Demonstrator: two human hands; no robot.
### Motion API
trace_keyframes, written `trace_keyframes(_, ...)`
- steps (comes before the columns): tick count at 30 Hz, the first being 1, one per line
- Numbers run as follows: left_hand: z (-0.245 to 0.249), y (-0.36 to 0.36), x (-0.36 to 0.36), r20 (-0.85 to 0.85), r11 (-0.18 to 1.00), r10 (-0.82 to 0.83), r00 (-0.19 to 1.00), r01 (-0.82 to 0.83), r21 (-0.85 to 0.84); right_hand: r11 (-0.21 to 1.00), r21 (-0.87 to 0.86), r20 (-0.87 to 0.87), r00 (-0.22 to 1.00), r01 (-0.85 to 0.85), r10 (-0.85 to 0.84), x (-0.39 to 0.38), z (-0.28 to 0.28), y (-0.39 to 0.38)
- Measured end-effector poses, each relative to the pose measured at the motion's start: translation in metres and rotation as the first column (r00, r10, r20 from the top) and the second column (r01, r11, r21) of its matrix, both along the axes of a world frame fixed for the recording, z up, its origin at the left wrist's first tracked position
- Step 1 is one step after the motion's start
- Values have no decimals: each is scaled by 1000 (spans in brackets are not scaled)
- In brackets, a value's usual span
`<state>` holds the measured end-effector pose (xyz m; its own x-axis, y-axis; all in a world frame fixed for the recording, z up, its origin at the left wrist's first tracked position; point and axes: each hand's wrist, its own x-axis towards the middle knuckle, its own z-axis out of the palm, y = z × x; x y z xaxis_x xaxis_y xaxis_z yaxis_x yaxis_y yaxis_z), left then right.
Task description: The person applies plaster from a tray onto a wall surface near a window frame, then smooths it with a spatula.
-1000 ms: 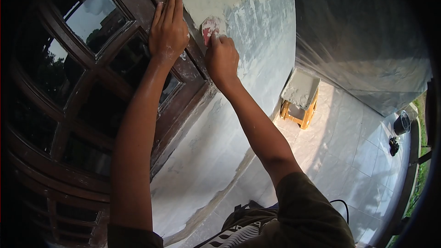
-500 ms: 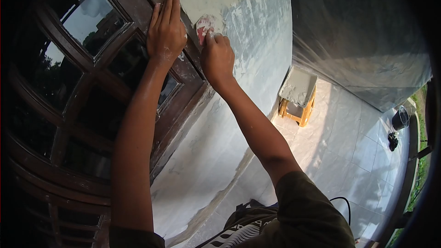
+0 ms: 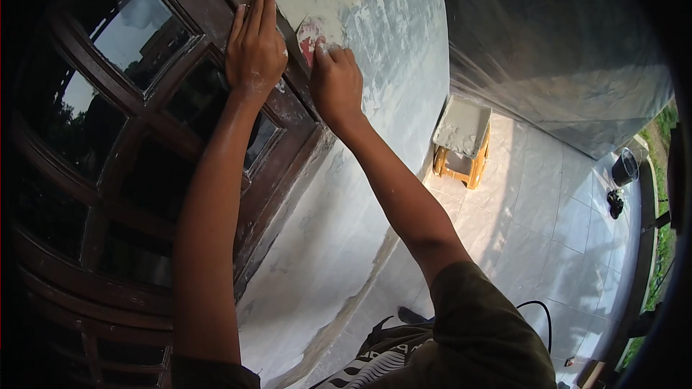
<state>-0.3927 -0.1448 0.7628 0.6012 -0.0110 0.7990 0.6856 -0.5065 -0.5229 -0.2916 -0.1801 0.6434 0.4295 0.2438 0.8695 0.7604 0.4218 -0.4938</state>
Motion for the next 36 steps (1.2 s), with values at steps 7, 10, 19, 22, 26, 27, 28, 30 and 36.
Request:
trace_keyframes(7, 0, 0, -3, -20, 1000, -9, 1000, 9, 13, 969, 2, 3, 969, -246, 246, -21, -77, -67)
trace_keyframes(10, 0, 1, -2, -21, 1000, -12, 1000, 13, 17, 991, 20, -75, 988, -131, 132, 15, -48, -33)
trace_keyframes(19, -1, 3, -3, -26, 1000, 0, 1000, 1, 22, 963, -240, -58, 992, -126, 115, -32, -70, -30)
trace_keyframes(22, -1, 3, -3, -30, 1000, -3, 1000, 4, 29, 894, -344, -86, 958, -287, 275, -42, -67, -83)
trace_keyframes(26, -2, 6, -4, -13, 998, -57, 998, 57, 11, 962, -144, -253, 949, -230, 189, -2, -35, -63)
trace_keyframes(27, -2, 6, -4, -14, 998, -53, 998, 53, 15, 960, -205, -256, 957, -188, 133, 12, -26, -48)
trace_keyframes(28, -2, 6, -3, -13, 998, -52, 999, 52, 22, 969, -225, -222, 974, -103, 53, 19, -22, -29)
trace_keyframes(30, -1, 5, -3, -11, 999, -42, 999, 43, 23, 968, -240, -211, 977, -75, 24, 15, -24, -4)
trace_keyframes(36, -1, 7, -3, -7, 999, -46, 999, 46, 24, 938, -299, -68, 984, -177, 164, -54, -68, -67)
